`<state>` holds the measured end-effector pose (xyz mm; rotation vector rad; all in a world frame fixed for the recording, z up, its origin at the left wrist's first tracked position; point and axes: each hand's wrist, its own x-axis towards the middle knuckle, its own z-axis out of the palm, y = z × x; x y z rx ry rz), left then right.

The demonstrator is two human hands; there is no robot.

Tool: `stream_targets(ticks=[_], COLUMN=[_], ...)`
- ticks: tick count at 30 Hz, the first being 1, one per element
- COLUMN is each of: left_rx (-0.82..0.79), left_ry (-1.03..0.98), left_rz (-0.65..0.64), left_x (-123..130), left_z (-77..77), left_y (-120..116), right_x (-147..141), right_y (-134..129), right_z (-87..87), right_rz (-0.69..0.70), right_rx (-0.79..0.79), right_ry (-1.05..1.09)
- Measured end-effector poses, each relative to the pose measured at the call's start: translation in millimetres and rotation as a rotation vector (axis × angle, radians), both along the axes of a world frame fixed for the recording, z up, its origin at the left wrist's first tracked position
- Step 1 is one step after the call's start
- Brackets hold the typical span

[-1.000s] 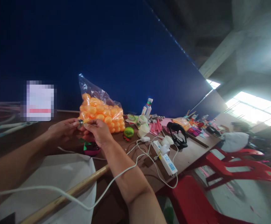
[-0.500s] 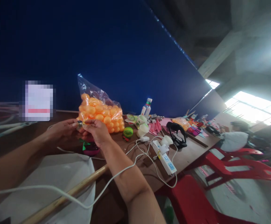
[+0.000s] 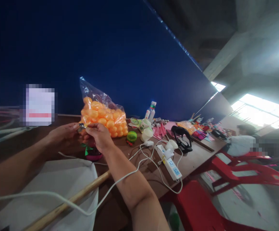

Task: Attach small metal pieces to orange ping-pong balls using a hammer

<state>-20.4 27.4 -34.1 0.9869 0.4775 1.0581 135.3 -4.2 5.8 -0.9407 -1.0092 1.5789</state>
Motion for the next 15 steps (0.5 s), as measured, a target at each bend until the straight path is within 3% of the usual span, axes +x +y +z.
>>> stream_targets(ticks=[15], left_rx=[-0.057], left_ry=[-0.015], left_rz=[0.047], left_x=[-3.2], left_z=[-7.1], left_y=[6.5], right_x=[-0.7], right_y=[0.9], right_z=[-5.5], right_rz=[0.025], right_rx=[-0.041], right_ry=[-0.011])
